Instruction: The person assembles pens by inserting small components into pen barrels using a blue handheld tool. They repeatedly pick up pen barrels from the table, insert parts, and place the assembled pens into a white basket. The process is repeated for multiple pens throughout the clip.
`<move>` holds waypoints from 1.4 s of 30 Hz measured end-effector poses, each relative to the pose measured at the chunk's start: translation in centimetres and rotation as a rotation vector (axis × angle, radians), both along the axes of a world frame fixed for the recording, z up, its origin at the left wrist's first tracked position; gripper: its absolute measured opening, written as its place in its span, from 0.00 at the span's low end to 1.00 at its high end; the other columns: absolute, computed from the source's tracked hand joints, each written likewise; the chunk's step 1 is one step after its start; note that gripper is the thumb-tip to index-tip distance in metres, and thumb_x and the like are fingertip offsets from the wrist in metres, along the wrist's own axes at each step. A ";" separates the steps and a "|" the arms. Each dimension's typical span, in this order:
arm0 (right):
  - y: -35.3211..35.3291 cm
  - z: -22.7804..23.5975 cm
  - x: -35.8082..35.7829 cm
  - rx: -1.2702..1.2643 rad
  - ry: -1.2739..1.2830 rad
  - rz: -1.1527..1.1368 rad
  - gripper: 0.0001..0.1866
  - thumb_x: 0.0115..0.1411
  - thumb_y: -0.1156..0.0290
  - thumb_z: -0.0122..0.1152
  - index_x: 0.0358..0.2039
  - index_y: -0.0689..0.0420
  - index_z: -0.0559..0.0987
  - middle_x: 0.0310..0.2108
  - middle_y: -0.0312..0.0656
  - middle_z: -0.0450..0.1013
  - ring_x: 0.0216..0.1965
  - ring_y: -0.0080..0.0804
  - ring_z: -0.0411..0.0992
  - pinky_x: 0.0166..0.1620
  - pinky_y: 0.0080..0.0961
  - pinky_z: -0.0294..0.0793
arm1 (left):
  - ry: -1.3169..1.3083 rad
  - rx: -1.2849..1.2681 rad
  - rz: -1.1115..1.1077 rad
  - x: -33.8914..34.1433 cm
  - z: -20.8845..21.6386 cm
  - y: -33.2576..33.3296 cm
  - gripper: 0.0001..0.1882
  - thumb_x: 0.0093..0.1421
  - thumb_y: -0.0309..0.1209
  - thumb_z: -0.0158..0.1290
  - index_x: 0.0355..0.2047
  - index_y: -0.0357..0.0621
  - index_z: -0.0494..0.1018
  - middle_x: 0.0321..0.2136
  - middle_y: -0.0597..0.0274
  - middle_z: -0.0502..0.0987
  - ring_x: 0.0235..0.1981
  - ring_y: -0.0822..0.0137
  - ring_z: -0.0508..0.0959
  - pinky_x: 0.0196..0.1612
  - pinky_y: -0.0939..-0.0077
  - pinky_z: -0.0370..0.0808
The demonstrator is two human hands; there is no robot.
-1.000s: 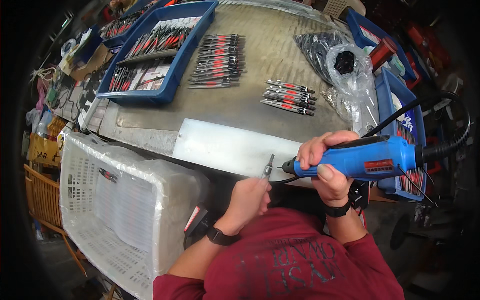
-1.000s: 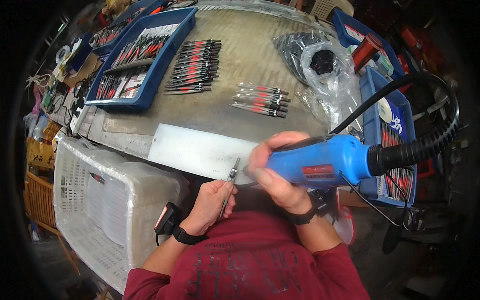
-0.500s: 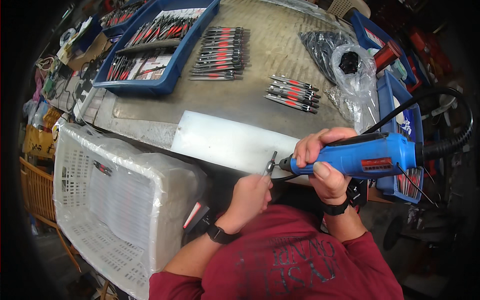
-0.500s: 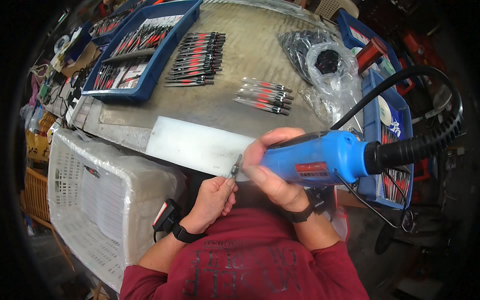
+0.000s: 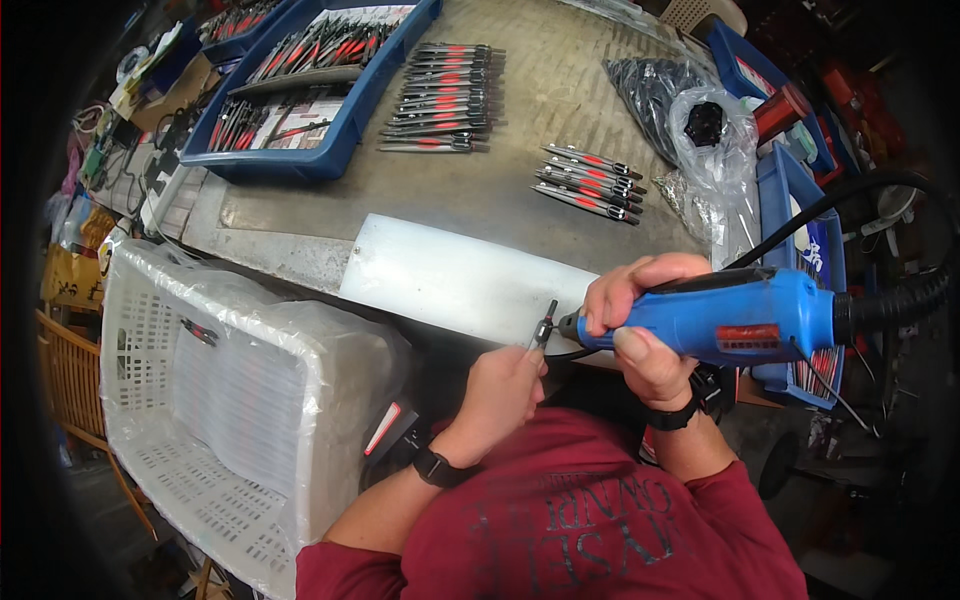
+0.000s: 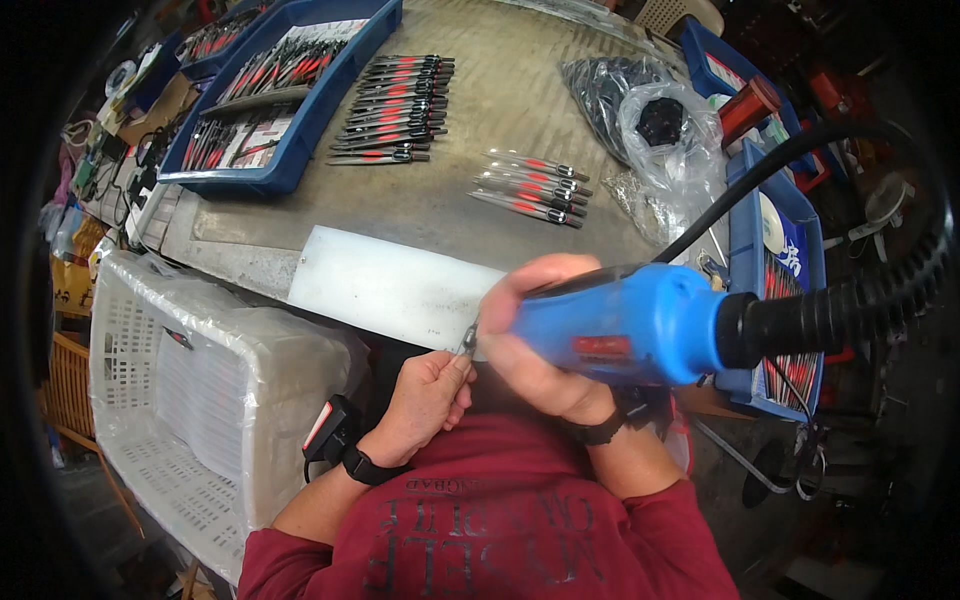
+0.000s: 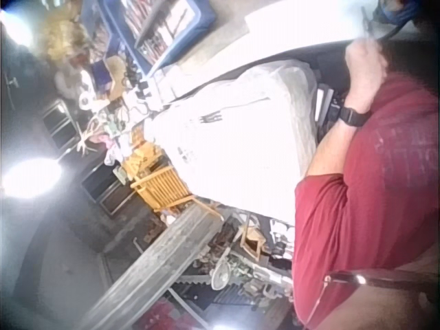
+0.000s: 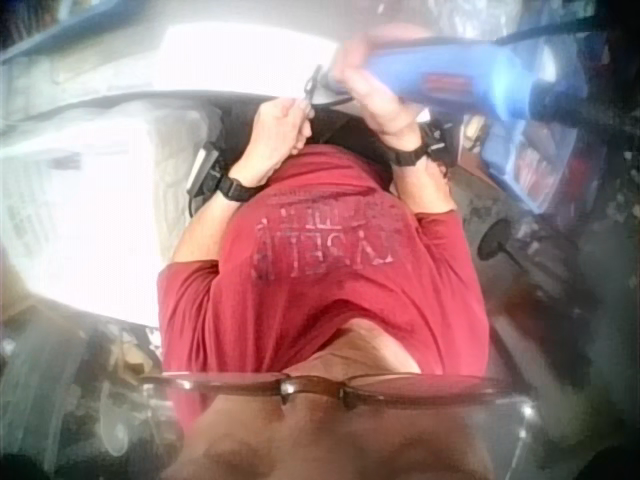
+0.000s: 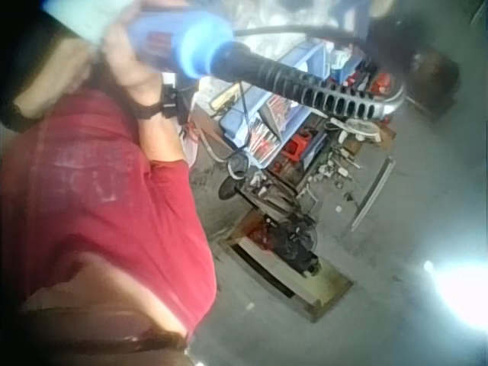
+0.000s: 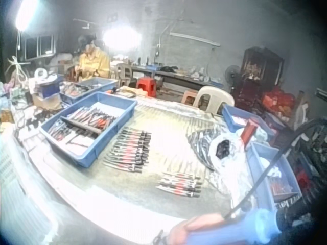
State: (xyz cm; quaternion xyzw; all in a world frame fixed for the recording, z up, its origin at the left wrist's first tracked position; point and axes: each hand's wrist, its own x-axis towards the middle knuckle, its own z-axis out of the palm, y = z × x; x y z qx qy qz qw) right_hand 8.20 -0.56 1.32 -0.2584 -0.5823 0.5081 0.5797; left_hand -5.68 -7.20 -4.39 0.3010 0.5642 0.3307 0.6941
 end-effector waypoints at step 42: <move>0.5 0.8 -1.7 -0.081 0.059 0.111 0.23 0.45 0.81 0.61 0.41 0.60 0.65 0.25 0.38 0.69 0.26 0.23 0.68 0.29 0.19 0.68 | -0.021 0.135 0.040 0.4 -1.8 -0.2 0.13 0.64 0.32 0.42 0.26 0.37 0.67 0.12 0.67 0.65 0.08 0.79 0.59 0.10 0.85 0.56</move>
